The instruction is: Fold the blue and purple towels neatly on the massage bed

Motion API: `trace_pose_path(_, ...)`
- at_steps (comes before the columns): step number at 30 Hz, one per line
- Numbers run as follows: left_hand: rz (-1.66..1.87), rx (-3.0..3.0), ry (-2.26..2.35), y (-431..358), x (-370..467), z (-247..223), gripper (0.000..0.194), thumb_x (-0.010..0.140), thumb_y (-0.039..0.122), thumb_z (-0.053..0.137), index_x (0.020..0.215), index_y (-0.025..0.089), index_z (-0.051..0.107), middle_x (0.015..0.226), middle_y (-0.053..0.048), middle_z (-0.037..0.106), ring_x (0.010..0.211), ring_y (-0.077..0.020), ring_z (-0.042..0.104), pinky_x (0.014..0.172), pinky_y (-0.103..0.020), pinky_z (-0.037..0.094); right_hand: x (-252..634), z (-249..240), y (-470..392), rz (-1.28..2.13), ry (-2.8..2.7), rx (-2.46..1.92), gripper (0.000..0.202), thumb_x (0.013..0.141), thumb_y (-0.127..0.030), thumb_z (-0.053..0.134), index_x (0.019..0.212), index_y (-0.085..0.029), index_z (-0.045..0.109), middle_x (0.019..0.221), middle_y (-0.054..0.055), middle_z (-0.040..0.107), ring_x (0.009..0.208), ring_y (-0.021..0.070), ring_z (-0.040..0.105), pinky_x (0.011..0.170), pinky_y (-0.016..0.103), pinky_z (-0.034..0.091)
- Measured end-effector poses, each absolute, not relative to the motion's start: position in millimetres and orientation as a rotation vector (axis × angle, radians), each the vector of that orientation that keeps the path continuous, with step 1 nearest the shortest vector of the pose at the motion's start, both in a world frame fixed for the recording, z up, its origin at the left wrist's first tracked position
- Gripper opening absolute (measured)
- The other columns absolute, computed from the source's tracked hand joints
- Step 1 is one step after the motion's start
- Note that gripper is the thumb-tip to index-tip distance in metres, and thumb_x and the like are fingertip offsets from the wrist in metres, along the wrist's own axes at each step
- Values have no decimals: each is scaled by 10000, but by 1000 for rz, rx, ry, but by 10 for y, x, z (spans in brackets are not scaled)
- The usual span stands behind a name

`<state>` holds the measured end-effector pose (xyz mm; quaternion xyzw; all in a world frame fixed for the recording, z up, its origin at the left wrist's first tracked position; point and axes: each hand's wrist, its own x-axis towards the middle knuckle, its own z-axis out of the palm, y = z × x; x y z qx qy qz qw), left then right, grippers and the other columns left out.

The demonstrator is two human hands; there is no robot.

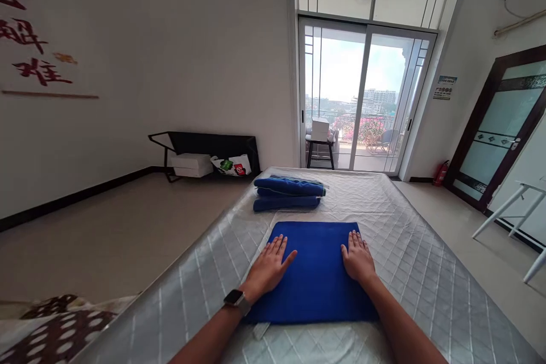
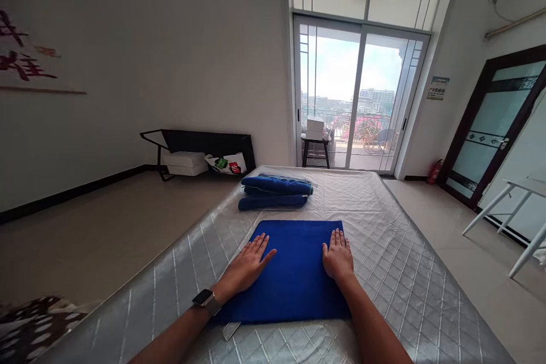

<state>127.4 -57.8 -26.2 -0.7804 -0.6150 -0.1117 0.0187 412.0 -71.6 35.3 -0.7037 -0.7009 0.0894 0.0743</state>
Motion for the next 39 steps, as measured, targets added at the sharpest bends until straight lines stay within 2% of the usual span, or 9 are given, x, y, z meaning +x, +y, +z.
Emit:
trace_pose_path(3, -381, -2315, -2016, -616, 956, -312, 796, 963, 642, 169, 1505, 90, 355, 1566, -163, 362, 1468, -273, 301, 1200, -463, 244, 4118, 359, -705, 238, -2117, -2147, 659, 997, -402, 195, 1547, -41, 225, 1612, 139, 243, 1512, 193, 140, 1204, 359, 123)
trace_pose_path(8, -361, -2243, -2144, -638, 1002, -238, 883, 938, 678, 157, 1493, 16, 339, 1570, -193, 332, 1475, -280, 281, 1207, -438, 213, 4078, 434, -724, 148, -2086, -2172, 628, 996, -360, 228, 1533, -37, 277, 1597, 148, 272, 1504, 204, 179, 1202, 367, 123)
trace_pose_path(13, -381, -2241, -2100, -616, 1044, -230, 855, 943, 662, 151, 1481, 31, 362, 1546, -210, 374, 1463, -299, 306, 1191, -466, 237, 4114, 518, -949, 52, -2099, -2151, 598, 996, -305, 241, 1509, -10, 321, 1579, 172, 296, 1497, 226, 207, 1202, 383, 127)
trace_pose_path(17, -392, -2285, -2019, -606, 1027, -264, 811, 951, 638, 160, 1482, 62, 369, 1540, -212, 388, 1457, -306, 318, 1183, -474, 245, 4227, 429, -1268, 83, -2147, -2109, 601, 1003, -340, 238, 1523, -48, 310, 1583, 152, 296, 1495, 220, 214, 1197, 391, 173)
trace_pose_path(25, -349, -2147, -2136, -622, 1108, -93, 824, 939, 626, 197, 1480, 28, 366, 1540, -227, 383, 1454, -327, 319, 1191, -519, 213, 4269, 301, -1547, 152, -2138, -2062, 613, 1006, -352, 246, 1536, -46, 265, 1594, 152, 264, 1501, 207, 188, 1202, 386, 175)
trace_pose_path(28, -407, -2137, -1966, -727, 1369, 59, 748, 970, 556, 203, 1438, 25, 443, 1498, -235, 447, 1428, -335, 369, 1189, -526, 226, 4243, 340, -1537, 198, -2113, -2072, 620, 1006, -357, 237, 1538, -39, 249, 1602, 147, 241, 1507, 204, 162, 1205, 377, 157)
trace_pose_path(32, -477, -2421, -1656, -975, 2157, 176, 675, 1004, 508, 169, 1381, 90, 540, 1472, -179, 505, 1394, -279, 435, 1159, -444, 329, 4250, 351, -1527, 216, -2107, -2070, 631, 1002, -366, 245, 1537, -31, 248, 1606, 154, 232, 1508, 210, 158, 1204, 374, 146)
trace_pose_path(36, -499, -2688, -1490, -1152, 2931, 111, 664, 1010, 520, 163, 1441, 119, 470, 1513, -154, 458, 1427, -255, 386, 1168, -450, 317, 4279, 339, -1531, 176, -2170, -2053, 614, 988, -306, 264, 1538, -34, 249, 1607, 154, 229, 1509, 219, 157, 1198, 381, 163)
trace_pose_path(39, -472, -2721, -1550, -1160, 3059, 29, 671, 1005, 534, 150, 1473, 141, 426, 1528, -141, 437, 1449, -253, 344, 1183, -468, 279, 4287, 348, -1531, 156, -2190, -2058, 607, 986, -282, 266, 1541, -36, 240, 1605, 165, 226, 1508, 216, 161, 1194, 382, 173)
